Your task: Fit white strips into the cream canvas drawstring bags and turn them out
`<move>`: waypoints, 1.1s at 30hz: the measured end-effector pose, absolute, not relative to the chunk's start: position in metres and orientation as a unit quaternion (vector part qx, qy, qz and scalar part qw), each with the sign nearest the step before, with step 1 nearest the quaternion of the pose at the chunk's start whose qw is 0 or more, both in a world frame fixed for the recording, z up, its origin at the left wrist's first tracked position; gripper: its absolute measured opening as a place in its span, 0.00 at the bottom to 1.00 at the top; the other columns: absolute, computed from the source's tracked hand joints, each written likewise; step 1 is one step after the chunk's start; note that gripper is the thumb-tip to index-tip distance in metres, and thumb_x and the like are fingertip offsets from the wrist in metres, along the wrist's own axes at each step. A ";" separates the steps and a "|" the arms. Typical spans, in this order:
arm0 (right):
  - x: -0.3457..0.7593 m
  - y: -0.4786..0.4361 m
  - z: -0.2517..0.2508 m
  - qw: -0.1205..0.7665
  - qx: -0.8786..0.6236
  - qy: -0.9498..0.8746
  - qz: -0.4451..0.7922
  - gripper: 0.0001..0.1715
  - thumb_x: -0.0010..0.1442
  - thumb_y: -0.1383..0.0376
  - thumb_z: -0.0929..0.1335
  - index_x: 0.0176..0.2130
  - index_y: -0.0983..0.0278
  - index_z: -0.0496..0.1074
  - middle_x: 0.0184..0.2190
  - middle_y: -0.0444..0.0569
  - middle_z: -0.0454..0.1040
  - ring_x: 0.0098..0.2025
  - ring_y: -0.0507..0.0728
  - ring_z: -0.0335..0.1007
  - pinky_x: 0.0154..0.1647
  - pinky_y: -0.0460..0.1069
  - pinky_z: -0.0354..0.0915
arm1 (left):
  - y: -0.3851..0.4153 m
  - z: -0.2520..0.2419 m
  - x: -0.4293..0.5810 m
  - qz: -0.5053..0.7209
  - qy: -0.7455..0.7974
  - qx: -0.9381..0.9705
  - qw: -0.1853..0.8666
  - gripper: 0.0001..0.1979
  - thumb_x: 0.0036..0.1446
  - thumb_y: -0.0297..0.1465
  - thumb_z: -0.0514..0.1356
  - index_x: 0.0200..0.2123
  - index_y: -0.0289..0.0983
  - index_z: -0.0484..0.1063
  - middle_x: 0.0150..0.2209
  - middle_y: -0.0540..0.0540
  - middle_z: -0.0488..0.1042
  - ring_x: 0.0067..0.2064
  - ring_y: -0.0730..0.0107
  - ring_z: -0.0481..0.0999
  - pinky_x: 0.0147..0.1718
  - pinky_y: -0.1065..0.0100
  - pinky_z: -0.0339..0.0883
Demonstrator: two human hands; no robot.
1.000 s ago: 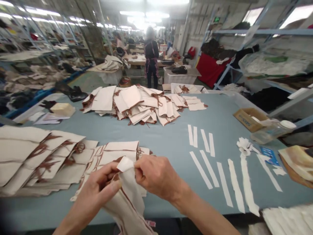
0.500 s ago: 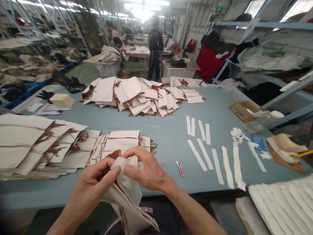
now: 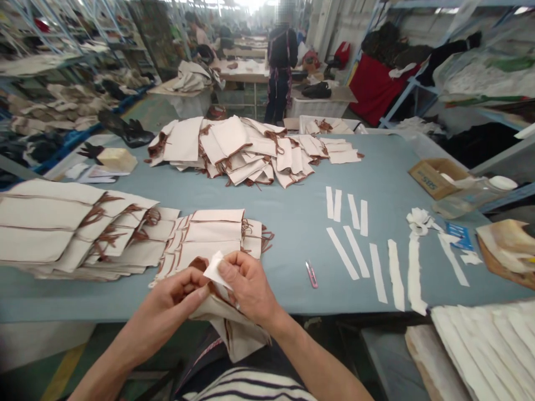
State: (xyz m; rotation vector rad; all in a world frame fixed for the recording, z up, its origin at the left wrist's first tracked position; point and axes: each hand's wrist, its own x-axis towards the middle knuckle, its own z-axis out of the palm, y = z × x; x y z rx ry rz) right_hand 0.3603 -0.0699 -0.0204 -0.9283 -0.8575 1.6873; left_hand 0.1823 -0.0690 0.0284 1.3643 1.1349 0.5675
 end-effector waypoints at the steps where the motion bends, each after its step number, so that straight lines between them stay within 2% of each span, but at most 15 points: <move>1: 0.359 -0.072 -0.026 0.490 -0.380 -0.335 0.710 0.34 0.57 0.37 0.76 0.32 0.61 0.65 0.16 0.35 0.62 0.16 0.46 0.50 0.17 0.43 0.47 | -0.070 0.023 0.181 0.237 0.492 0.590 0.595 0.17 0.66 0.44 0.62 0.34 0.36 0.74 0.27 0.50 0.73 0.27 0.72 0.65 0.26 0.73 0.57; 5: 0.365 -0.075 -0.031 0.473 -0.392 -0.298 0.731 0.34 0.54 0.37 0.77 0.31 0.61 0.66 0.16 0.33 0.57 0.16 0.45 0.47 0.16 0.43 0.46 | -0.070 0.009 0.173 0.254 0.519 0.544 0.608 0.21 0.63 0.49 0.64 0.34 0.35 0.76 0.27 0.50 0.73 0.28 0.71 0.66 0.27 0.73 0.59; 11: 0.384 -0.079 0.013 0.424 -0.391 -0.399 0.712 0.32 0.58 0.38 0.75 0.34 0.62 0.69 0.20 0.37 0.62 0.20 0.47 0.50 0.20 0.44 0.48 | -0.067 0.021 0.177 0.329 0.535 0.511 0.587 0.17 0.58 0.45 0.68 0.33 0.36 0.76 0.27 0.51 0.74 0.27 0.72 0.68 0.26 0.74 0.62; 16: 0.378 -0.077 0.024 0.426 -0.499 -0.495 0.570 0.19 0.63 0.50 0.73 0.33 0.60 0.70 0.23 0.40 0.66 0.24 0.50 0.57 0.23 0.46 0.52 | -0.070 0.026 0.189 0.370 0.522 0.504 0.580 0.14 0.60 0.42 0.67 0.35 0.35 0.77 0.28 0.51 0.75 0.27 0.73 0.69 0.26 0.74 0.63; 19: 0.378 -0.073 0.020 0.410 -0.532 -0.530 0.518 0.15 0.63 0.54 0.73 0.31 0.60 0.70 0.22 0.40 0.67 0.23 0.51 0.58 0.23 0.46 0.53 | -0.068 0.024 0.191 0.376 0.521 0.502 0.579 0.13 0.59 0.40 0.67 0.36 0.35 0.78 0.28 0.50 0.76 0.28 0.72 0.70 0.27 0.74 0.65; 24: 0.380 -0.067 0.024 0.391 -0.541 -0.555 0.496 0.14 0.63 0.56 0.73 0.31 0.60 0.71 0.22 0.40 0.68 0.24 0.51 0.61 0.25 0.46 0.54 | -0.057 0.018 0.191 0.386 0.502 0.477 0.609 0.12 0.58 0.39 0.69 0.33 0.35 0.79 0.24 0.53 0.73 0.24 0.76 0.64 0.23 0.76 0.60; 33: 0.373 -0.058 0.023 0.397 -0.554 -0.557 0.474 0.13 0.63 0.56 0.71 0.31 0.59 0.69 0.22 0.38 0.67 0.24 0.50 0.59 0.26 0.46 0.54 | -0.043 0.012 0.190 0.364 0.509 0.425 0.654 0.16 0.54 0.42 0.70 0.29 0.34 0.79 0.19 0.56 0.62 0.22 0.79 0.56 0.21 0.76 0.50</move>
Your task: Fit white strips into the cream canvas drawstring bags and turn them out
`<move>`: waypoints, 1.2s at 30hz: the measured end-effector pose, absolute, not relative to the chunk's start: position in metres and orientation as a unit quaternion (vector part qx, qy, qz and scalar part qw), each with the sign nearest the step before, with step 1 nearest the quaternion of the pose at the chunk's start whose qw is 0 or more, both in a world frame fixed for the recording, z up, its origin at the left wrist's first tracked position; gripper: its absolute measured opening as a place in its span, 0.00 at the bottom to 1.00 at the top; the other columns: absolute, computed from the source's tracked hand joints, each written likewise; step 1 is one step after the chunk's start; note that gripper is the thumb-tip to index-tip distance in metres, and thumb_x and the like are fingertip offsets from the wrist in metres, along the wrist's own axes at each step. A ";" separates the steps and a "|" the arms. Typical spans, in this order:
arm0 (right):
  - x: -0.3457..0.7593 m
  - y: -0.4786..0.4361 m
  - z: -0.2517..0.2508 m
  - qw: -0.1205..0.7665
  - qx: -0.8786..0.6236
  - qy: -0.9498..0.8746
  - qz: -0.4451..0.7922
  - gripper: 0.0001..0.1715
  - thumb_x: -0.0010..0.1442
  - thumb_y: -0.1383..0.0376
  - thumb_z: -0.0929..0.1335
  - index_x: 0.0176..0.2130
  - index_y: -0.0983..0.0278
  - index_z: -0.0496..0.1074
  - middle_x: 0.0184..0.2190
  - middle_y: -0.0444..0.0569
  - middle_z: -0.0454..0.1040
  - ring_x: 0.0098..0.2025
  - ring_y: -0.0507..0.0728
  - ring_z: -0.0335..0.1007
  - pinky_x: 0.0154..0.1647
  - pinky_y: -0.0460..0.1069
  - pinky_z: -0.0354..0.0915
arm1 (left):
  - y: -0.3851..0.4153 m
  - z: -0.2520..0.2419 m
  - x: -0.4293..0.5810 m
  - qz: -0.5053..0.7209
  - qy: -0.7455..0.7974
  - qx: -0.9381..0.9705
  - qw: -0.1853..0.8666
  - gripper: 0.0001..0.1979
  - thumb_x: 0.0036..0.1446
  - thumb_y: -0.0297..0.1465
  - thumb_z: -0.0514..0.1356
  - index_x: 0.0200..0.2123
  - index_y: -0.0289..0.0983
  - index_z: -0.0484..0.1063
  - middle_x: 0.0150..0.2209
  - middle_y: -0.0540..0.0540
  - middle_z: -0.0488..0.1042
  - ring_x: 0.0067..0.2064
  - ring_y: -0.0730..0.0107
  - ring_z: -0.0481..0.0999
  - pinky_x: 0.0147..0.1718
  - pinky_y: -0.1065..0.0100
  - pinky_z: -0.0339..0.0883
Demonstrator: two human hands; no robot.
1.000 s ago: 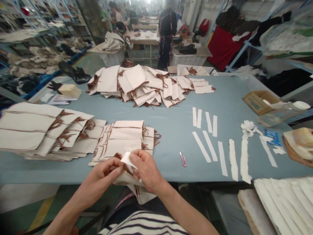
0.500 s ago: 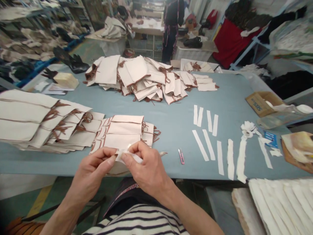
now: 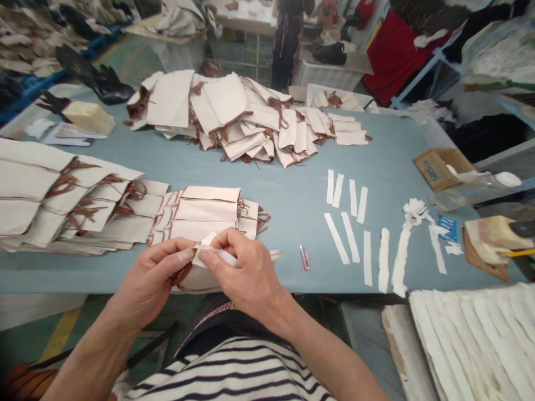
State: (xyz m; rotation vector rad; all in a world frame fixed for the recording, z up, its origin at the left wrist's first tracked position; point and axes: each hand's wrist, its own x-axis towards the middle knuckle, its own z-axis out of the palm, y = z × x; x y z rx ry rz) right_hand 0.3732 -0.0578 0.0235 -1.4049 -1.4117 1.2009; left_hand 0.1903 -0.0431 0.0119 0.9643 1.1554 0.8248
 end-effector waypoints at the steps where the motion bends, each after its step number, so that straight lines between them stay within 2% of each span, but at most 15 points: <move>1: 0.373 -0.057 0.023 0.395 -0.555 -0.558 0.474 0.13 0.63 0.56 0.71 0.31 0.60 0.69 0.23 0.38 0.67 0.24 0.50 0.60 0.26 0.46 0.55 | -0.042 0.012 0.190 0.361 0.512 0.421 0.656 0.16 0.54 0.43 0.70 0.28 0.34 0.78 0.19 0.56 0.61 0.22 0.79 0.55 0.21 0.76 0.50; 6: 0.373 -0.050 0.021 0.365 -0.555 -0.563 0.491 0.13 0.63 0.56 0.70 0.32 0.61 0.69 0.24 0.39 0.69 0.26 0.50 0.62 0.28 0.46 0.55 | -0.039 0.008 0.189 0.351 0.518 0.416 0.659 0.17 0.53 0.43 0.70 0.27 0.34 0.76 0.18 0.56 0.60 0.21 0.78 0.54 0.20 0.75 0.48; 11: 0.375 -0.045 0.016 0.349 -0.567 -0.556 0.498 0.13 0.62 0.55 0.69 0.32 0.61 0.70 0.24 0.39 0.69 0.26 0.51 0.63 0.29 0.46 0.56 | -0.037 0.006 0.187 0.348 0.512 0.461 0.636 0.16 0.58 0.43 0.67 0.31 0.34 0.78 0.20 0.56 0.62 0.22 0.78 0.55 0.22 0.75 0.50; 13: 0.375 -0.044 0.014 0.347 -0.574 -0.549 0.499 0.14 0.61 0.54 0.69 0.32 0.61 0.69 0.23 0.38 0.68 0.25 0.51 0.62 0.28 0.46 0.55 | -0.036 0.007 0.187 0.346 0.509 0.476 0.628 0.15 0.60 0.43 0.66 0.33 0.35 0.79 0.22 0.55 0.67 0.24 0.77 0.60 0.24 0.75 0.55; 16: 0.372 -0.044 0.012 0.354 -0.581 -0.546 0.489 0.15 0.61 0.53 0.69 0.31 0.61 0.68 0.21 0.38 0.67 0.24 0.51 0.61 0.27 0.46 0.53 | -0.036 0.013 0.191 0.341 0.522 0.497 0.603 0.13 0.57 0.40 0.67 0.35 0.35 0.78 0.28 0.51 0.76 0.28 0.73 0.69 0.28 0.74 0.64; 21: 0.367 -0.043 0.002 0.377 -0.574 -0.531 0.495 0.17 0.61 0.51 0.69 0.32 0.61 0.67 0.21 0.37 0.66 0.24 0.50 0.58 0.28 0.46 0.53 | -0.036 0.019 0.202 0.339 0.576 0.528 0.524 0.11 0.52 0.38 0.65 0.33 0.35 0.77 0.29 0.49 0.78 0.32 0.67 0.75 0.32 0.70 0.69; 25: 0.374 -0.033 -0.004 0.356 -0.524 -0.515 0.577 0.20 0.60 0.49 0.71 0.32 0.62 0.68 0.22 0.38 0.65 0.24 0.49 0.57 0.25 0.45 0.51 | -0.036 0.020 0.208 0.335 0.598 0.533 0.497 0.10 0.50 0.37 0.62 0.30 0.35 0.76 0.26 0.50 0.76 0.27 0.70 0.72 0.27 0.71 0.65; 28: 0.382 -0.023 -0.006 0.305 -0.461 -0.487 0.676 0.28 0.57 0.42 0.73 0.34 0.62 0.67 0.22 0.37 0.63 0.23 0.49 0.54 0.23 0.45 0.48 | -0.035 0.022 0.209 0.329 0.597 0.545 0.489 0.10 0.48 0.36 0.60 0.29 0.36 0.75 0.24 0.51 0.74 0.25 0.71 0.70 0.25 0.72 0.62; 31: 0.386 -0.014 -0.011 0.279 -0.394 -0.457 0.747 0.36 0.52 0.36 0.75 0.34 0.64 0.68 0.25 0.38 0.64 0.25 0.49 0.54 0.25 0.45 0.49 | -0.035 0.023 0.209 0.329 0.594 0.565 0.469 0.09 0.48 0.36 0.59 0.27 0.36 0.74 0.24 0.52 0.72 0.25 0.72 0.68 0.24 0.72 0.60; 36: 0.387 -0.007 -0.028 0.241 -0.306 -0.464 0.796 0.40 0.50 0.32 0.76 0.29 0.63 0.64 0.22 0.35 0.58 0.24 0.47 0.48 0.24 0.45 0.45 | -0.033 0.026 0.210 0.329 0.567 0.592 0.470 0.07 0.49 0.34 0.57 0.24 0.38 0.69 0.21 0.55 0.65 0.23 0.74 0.61 0.22 0.72 0.54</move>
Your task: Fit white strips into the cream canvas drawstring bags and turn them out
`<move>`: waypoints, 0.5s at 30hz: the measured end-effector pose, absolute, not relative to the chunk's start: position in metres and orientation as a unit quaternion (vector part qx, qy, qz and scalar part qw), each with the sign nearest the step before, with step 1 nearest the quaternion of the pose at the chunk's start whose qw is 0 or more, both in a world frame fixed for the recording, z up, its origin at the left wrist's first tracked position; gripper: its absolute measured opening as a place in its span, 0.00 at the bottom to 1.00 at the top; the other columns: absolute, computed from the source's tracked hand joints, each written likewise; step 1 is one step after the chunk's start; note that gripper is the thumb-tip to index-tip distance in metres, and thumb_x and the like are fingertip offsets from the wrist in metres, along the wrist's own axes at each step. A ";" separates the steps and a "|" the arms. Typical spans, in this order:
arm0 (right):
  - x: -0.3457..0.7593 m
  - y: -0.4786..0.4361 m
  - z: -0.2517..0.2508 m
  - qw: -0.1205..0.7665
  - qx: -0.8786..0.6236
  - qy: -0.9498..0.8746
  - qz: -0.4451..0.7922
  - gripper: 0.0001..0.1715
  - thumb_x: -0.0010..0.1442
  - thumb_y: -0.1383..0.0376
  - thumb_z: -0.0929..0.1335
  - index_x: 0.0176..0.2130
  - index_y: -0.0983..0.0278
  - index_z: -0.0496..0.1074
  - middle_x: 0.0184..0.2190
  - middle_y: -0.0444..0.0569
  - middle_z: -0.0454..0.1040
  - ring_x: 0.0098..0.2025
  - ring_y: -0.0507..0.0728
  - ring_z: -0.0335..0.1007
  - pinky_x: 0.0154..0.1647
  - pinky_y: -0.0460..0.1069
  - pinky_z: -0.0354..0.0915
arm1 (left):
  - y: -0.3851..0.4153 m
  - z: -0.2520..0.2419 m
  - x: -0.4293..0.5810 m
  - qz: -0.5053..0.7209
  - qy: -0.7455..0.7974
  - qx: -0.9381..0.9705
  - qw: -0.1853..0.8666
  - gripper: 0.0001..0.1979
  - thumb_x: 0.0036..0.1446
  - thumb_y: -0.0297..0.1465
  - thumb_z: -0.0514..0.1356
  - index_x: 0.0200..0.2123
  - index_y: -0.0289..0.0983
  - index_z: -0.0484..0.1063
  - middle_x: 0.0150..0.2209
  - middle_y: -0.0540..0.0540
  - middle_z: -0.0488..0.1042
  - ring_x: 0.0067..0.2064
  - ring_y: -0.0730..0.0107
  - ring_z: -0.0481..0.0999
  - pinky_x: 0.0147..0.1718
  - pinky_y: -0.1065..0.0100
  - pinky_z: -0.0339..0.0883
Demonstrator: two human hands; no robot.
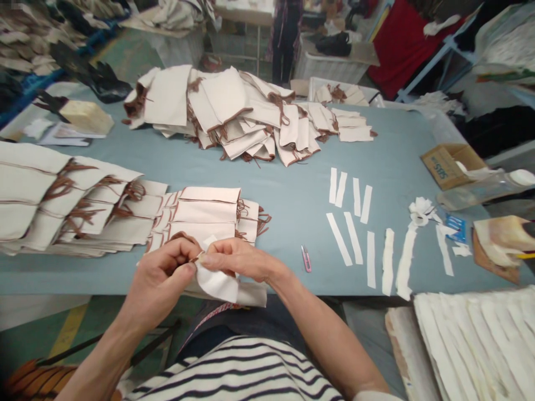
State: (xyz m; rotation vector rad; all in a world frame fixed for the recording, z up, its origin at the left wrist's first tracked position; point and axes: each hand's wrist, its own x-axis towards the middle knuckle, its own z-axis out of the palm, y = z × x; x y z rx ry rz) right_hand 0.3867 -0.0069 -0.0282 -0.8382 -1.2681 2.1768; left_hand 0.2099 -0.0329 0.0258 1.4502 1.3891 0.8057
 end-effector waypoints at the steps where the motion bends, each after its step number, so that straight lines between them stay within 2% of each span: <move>1: 0.386 -0.006 -0.031 0.238 -0.299 -0.471 0.795 0.40 0.50 0.32 0.75 0.28 0.63 0.63 0.22 0.35 0.58 0.24 0.47 0.47 0.24 0.45 0.45 | -0.032 0.027 0.210 0.331 0.559 0.593 0.475 0.06 0.49 0.33 0.56 0.24 0.38 0.69 0.21 0.55 0.64 0.23 0.74 0.60 0.22 0.72 0.53; 6: 0.381 -0.006 -0.039 0.272 -0.275 -0.497 0.777 0.40 0.55 0.30 0.72 0.29 0.62 0.63 0.23 0.37 0.60 0.23 0.47 0.50 0.23 0.45 0.48 | -0.025 0.031 0.211 0.342 0.520 0.569 0.538 0.06 0.48 0.34 0.56 0.23 0.39 0.67 0.19 0.57 0.61 0.22 0.75 0.58 0.21 0.72 0.52; 10: 0.386 -0.004 -0.031 0.299 -0.289 -0.564 0.714 0.38 0.61 0.32 0.68 0.27 0.62 0.61 0.21 0.37 0.58 0.23 0.48 0.50 0.24 0.45 0.50 | -0.018 0.033 0.209 0.324 0.509 0.570 0.557 0.06 0.48 0.34 0.56 0.23 0.39 0.66 0.20 0.56 0.62 0.22 0.74 0.59 0.21 0.72 0.54; 13: 0.401 -0.001 -0.011 0.299 -0.353 -0.672 0.579 0.30 0.71 0.44 0.63 0.27 0.62 0.64 0.22 0.39 0.62 0.25 0.50 0.56 0.28 0.46 0.54 | -0.012 0.040 0.206 0.298 0.497 0.608 0.543 0.05 0.49 0.33 0.57 0.25 0.38 0.70 0.22 0.54 0.67 0.24 0.73 0.63 0.23 0.72 0.57; 15: 0.410 0.000 0.007 0.342 -0.410 -0.697 0.479 0.21 0.72 0.54 0.64 0.30 0.62 0.67 0.25 0.42 0.69 0.29 0.52 0.63 0.33 0.47 0.60 | -0.010 0.047 0.203 0.289 0.472 0.639 0.535 0.06 0.51 0.32 0.58 0.27 0.37 0.73 0.26 0.50 0.72 0.28 0.70 0.68 0.26 0.71 0.61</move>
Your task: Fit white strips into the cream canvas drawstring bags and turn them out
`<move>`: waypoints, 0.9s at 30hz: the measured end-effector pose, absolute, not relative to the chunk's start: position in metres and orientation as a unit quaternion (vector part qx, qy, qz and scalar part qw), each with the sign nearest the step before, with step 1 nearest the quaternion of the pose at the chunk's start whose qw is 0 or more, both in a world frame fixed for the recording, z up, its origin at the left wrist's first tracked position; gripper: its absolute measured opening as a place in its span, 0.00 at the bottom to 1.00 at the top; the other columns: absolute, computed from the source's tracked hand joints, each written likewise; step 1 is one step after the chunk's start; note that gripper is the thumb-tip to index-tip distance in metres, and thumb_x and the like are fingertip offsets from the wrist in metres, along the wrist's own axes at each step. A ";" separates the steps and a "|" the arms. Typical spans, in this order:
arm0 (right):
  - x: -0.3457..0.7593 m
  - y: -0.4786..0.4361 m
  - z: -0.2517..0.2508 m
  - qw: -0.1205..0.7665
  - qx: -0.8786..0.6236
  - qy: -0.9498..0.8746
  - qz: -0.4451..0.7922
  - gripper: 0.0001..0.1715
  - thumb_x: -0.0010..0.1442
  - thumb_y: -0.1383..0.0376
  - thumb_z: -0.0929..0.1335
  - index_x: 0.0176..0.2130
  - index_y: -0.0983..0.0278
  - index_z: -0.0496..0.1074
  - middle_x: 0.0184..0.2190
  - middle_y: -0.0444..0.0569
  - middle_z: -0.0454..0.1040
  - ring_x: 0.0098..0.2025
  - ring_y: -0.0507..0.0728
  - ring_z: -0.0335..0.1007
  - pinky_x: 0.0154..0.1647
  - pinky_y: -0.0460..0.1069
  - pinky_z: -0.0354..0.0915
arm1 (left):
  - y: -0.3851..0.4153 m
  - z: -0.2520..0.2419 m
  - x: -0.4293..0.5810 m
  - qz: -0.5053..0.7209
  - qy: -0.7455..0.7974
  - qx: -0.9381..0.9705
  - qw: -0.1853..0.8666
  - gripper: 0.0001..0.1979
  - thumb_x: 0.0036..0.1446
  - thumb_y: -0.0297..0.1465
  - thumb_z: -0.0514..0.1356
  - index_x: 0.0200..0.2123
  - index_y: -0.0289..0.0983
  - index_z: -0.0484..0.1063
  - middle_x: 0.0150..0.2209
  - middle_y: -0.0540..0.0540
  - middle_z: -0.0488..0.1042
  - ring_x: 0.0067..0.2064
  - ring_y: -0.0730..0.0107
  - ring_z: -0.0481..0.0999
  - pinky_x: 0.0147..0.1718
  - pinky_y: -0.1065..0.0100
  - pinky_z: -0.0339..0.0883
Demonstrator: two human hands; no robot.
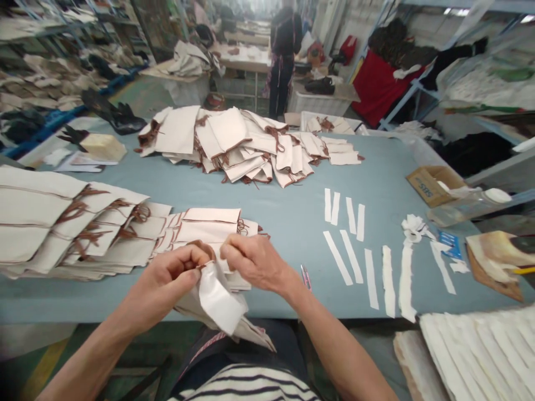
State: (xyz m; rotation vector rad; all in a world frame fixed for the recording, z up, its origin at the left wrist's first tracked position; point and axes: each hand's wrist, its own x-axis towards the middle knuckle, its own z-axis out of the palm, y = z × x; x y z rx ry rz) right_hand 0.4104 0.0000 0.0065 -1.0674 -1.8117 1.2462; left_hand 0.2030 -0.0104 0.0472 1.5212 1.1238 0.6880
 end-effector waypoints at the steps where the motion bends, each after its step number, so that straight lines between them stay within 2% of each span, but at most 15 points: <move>1: 0.414 0.000 0.015 0.376 -0.426 -0.695 0.441 0.15 0.71 0.57 0.66 0.34 0.62 0.70 0.28 0.43 0.74 0.31 0.53 0.68 0.37 0.48 0.63 | -0.010 0.051 0.202 0.285 0.461 0.652 0.531 0.06 0.52 0.31 0.58 0.28 0.37 0.74 0.28 0.49 0.74 0.30 0.69 0.71 0.28 0.71 0.63; 2: 0.415 0.000 0.023 0.407 -0.424 -0.696 0.412 0.10 0.69 0.58 0.68 0.38 0.62 0.71 0.33 0.46 0.77 0.35 0.54 0.71 0.41 0.49 0.66 | -0.009 0.055 0.201 0.282 0.454 0.663 0.525 0.07 0.53 0.31 0.58 0.28 0.37 0.75 0.29 0.48 0.75 0.31 0.67 0.72 0.28 0.70 0.64; 3: 0.415 -0.001 0.030 0.427 -0.403 -0.707 0.394 0.09 0.67 0.59 0.69 0.43 0.63 0.72 0.39 0.48 0.79 0.40 0.56 0.74 0.45 0.50 0.68 | -0.009 0.059 0.200 0.280 0.450 0.672 0.518 0.07 0.54 0.31 0.58 0.29 0.37 0.76 0.30 0.47 0.76 0.31 0.67 0.73 0.28 0.71 0.65; 5: 0.412 0.000 0.041 0.430 -0.324 -0.752 0.379 0.18 0.65 0.59 0.71 0.52 0.63 0.71 0.50 0.54 0.79 0.50 0.59 0.76 0.53 0.53 0.68 | -0.009 0.067 0.198 0.275 0.444 0.690 0.502 0.08 0.55 0.32 0.59 0.29 0.37 0.77 0.28 0.48 0.76 0.28 0.68 0.72 0.25 0.72 0.63; 6: 0.409 0.002 0.045 0.424 -0.289 -0.775 0.368 0.20 0.64 0.59 0.71 0.53 0.64 0.71 0.51 0.55 0.79 0.52 0.60 0.75 0.54 0.53 0.68 | -0.010 0.071 0.198 0.273 0.438 0.702 0.491 0.08 0.56 0.32 0.59 0.30 0.37 0.77 0.27 0.49 0.76 0.27 0.69 0.71 0.24 0.72 0.62; 7: 0.407 0.003 0.047 0.417 -0.263 -0.796 0.352 0.19 0.65 0.59 0.71 0.53 0.64 0.71 0.49 0.55 0.79 0.50 0.60 0.75 0.53 0.53 0.68 | -0.011 0.075 0.197 0.273 0.431 0.716 0.477 0.09 0.57 0.32 0.58 0.30 0.38 0.78 0.27 0.49 0.77 0.26 0.70 0.71 0.23 0.73 0.61; 9: 0.403 0.006 0.051 0.394 -0.246 -0.830 0.309 0.14 0.65 0.58 0.71 0.46 0.65 0.73 0.38 0.50 0.78 0.40 0.58 0.73 0.48 0.53 0.65 | -0.014 0.081 0.196 0.273 0.417 0.747 0.439 0.09 0.58 0.30 0.58 0.30 0.38 0.79 0.26 0.51 0.78 0.26 0.71 0.73 0.23 0.73 0.62; 11: 0.401 0.007 0.054 0.353 -0.262 -0.856 0.273 0.11 0.62 0.57 0.72 0.35 0.63 0.72 0.27 0.42 0.70 0.31 0.54 0.65 0.41 0.51 0.60 | -0.019 0.085 0.194 0.271 0.410 0.776 0.396 0.10 0.59 0.28 0.57 0.32 0.40 0.79 0.26 0.53 0.79 0.26 0.72 0.75 0.24 0.74 0.62; 13: 0.402 0.006 0.058 0.307 -0.291 -0.863 0.276 0.13 0.60 0.59 0.72 0.29 0.61 0.68 0.22 0.39 0.64 0.26 0.52 0.59 0.35 0.49 0.54 | -0.024 0.086 0.192 0.271 0.411 0.795 0.354 0.10 0.60 0.26 0.57 0.33 0.40 0.79 0.25 0.55 0.78 0.24 0.74 0.74 0.23 0.74 0.61; 17: 0.402 0.002 0.065 0.245 -0.324 -0.845 0.348 0.19 0.62 0.60 0.72 0.25 0.62 0.63 0.21 0.37 0.59 0.24 0.48 0.53 0.28 0.48 0.46 | -0.031 0.082 0.188 0.291 0.427 0.816 0.260 0.09 0.58 0.25 0.57 0.33 0.40 0.77 0.23 0.56 0.75 0.22 0.75 0.72 0.22 0.73 0.60; 22: 0.401 0.000 0.069 0.244 -0.297 -0.803 0.456 0.19 0.64 0.62 0.72 0.25 0.62 0.63 0.22 0.37 0.57 0.25 0.48 0.52 0.28 0.46 0.46 | -0.036 0.071 0.186 0.325 0.398 0.833 0.207 0.09 0.61 0.23 0.56 0.36 0.40 0.75 0.27 0.54 0.79 0.25 0.74 0.78 0.25 0.74 0.66; 24: 0.401 -0.002 0.067 0.247 -0.277 -0.743 0.556 0.23 0.64 0.57 0.73 0.24 0.62 0.63 0.22 0.37 0.56 0.25 0.48 0.50 0.26 0.45 0.46 | -0.038 0.064 0.185 0.348 0.372 0.838 0.198 0.10 0.61 0.22 0.57 0.38 0.41 0.75 0.30 0.52 0.82 0.28 0.72 0.81 0.30 0.74 0.71; 27: 0.399 -0.009 0.060 0.254 -0.264 -0.627 0.688 0.31 0.61 0.42 0.73 0.25 0.63 0.65 0.23 0.37 0.57 0.25 0.48 0.48 0.24 0.45 0.46 | -0.041 0.053 0.182 0.370 0.334 0.838 0.223 0.13 0.60 0.20 0.58 0.41 0.42 0.77 0.38 0.45 0.87 0.37 0.65 0.86 0.37 0.69 0.77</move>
